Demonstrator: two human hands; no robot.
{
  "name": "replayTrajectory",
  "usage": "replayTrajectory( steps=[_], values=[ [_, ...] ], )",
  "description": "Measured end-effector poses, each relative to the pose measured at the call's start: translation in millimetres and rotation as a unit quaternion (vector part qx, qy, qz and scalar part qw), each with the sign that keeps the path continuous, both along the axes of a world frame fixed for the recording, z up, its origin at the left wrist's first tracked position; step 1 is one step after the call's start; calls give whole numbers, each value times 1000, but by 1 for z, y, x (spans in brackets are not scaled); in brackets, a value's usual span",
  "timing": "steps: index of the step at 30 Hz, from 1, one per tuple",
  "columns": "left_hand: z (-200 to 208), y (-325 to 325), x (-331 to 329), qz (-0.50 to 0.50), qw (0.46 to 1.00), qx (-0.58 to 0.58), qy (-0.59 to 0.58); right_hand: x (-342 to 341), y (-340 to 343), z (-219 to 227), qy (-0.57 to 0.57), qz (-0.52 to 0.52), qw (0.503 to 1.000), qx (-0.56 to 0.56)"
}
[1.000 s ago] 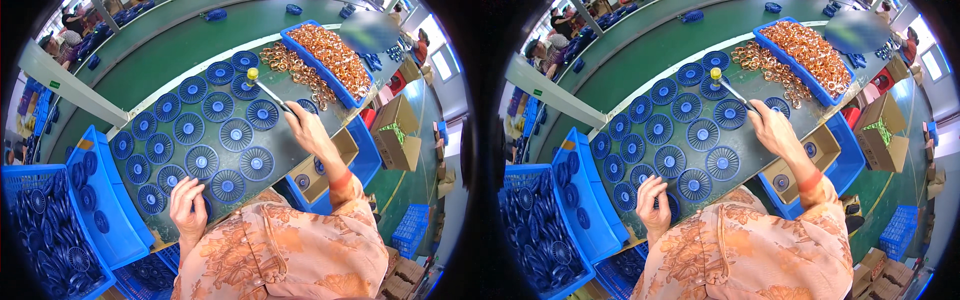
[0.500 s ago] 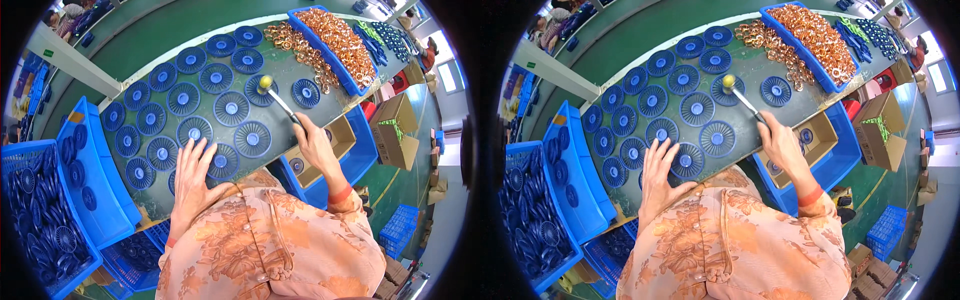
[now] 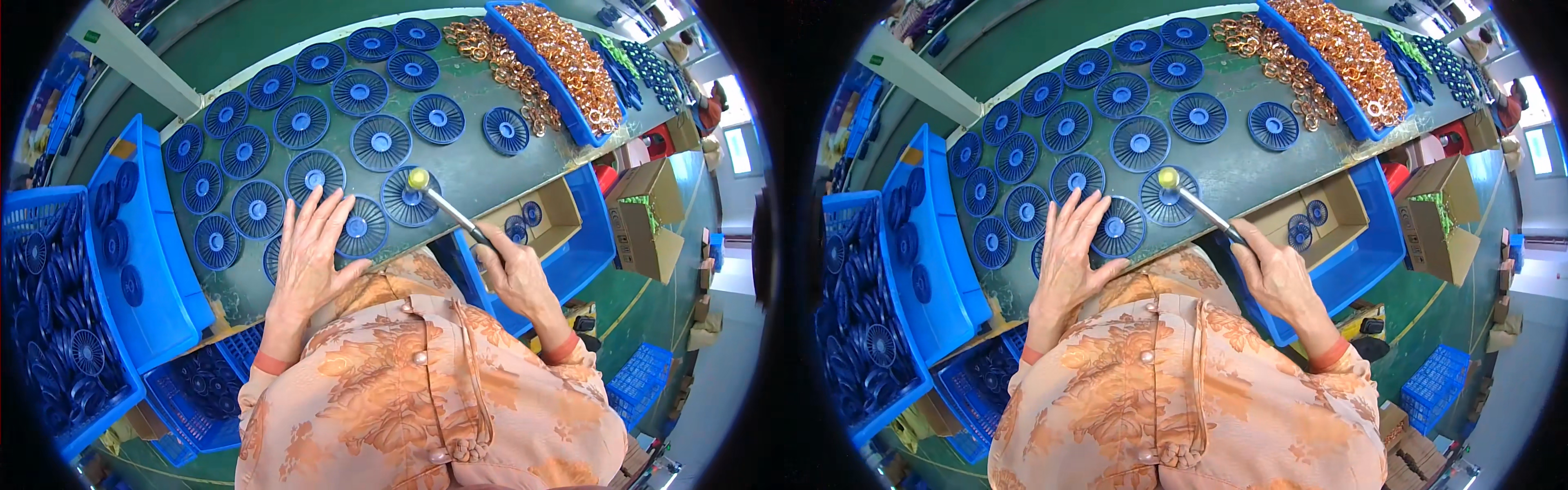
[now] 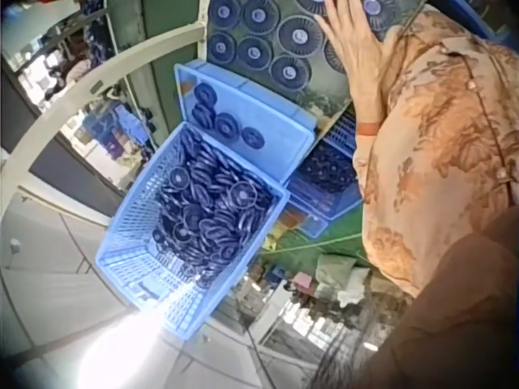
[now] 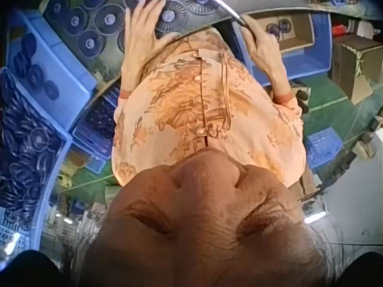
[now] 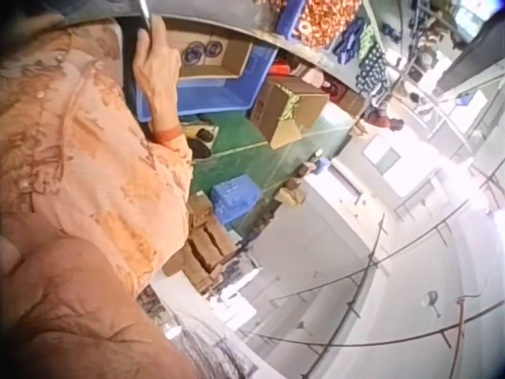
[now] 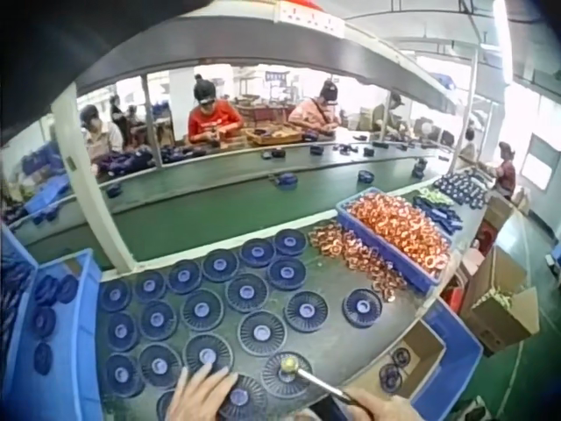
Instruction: Assembling small blue plastic components by inserting metal rings into the center of each piece and occasionally using a mallet to tap them together.
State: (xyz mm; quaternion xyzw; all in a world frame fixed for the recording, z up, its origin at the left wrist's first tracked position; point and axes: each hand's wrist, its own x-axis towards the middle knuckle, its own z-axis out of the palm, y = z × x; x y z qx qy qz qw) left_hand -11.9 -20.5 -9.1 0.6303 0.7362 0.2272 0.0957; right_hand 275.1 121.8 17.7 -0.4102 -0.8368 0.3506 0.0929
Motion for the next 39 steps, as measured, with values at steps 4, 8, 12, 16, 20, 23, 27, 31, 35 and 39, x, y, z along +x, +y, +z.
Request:
replayTrajectory(
  steps=[4,8,12,16,20,23,27,31,35,39],
  values=[
    [1,0,3,3,1000,7,6,0,-7,-7,94,16,994,57],
    [-3,3,8,9,1000,1,-16,16,2,-18,-42,12,994,99],
    [-4,19,23,-5,999,39,-24,26,18,-11,-55,-83,987,123],
    [-9,33,36,-5,998,55,-44,24,22,-12,47,-115,987,105],
    [-5,26,34,16,998,52,-40,-28,11,3,159,-26,983,83],
    [-5,25,33,23,998,51,-41,-60,18,-7,194,-7,976,97],
    [-9,30,34,30,997,60,-46,-65,38,-12,4,18,998,61],
    [-9,26,33,31,996,60,-54,-70,31,1,32,14,999,28],
    [-10,29,34,35,995,70,-57,-67,37,-16,18,11,999,50],
    [-13,30,32,30,995,74,-66,-42,24,-6,18,26,999,13]
  ],
)
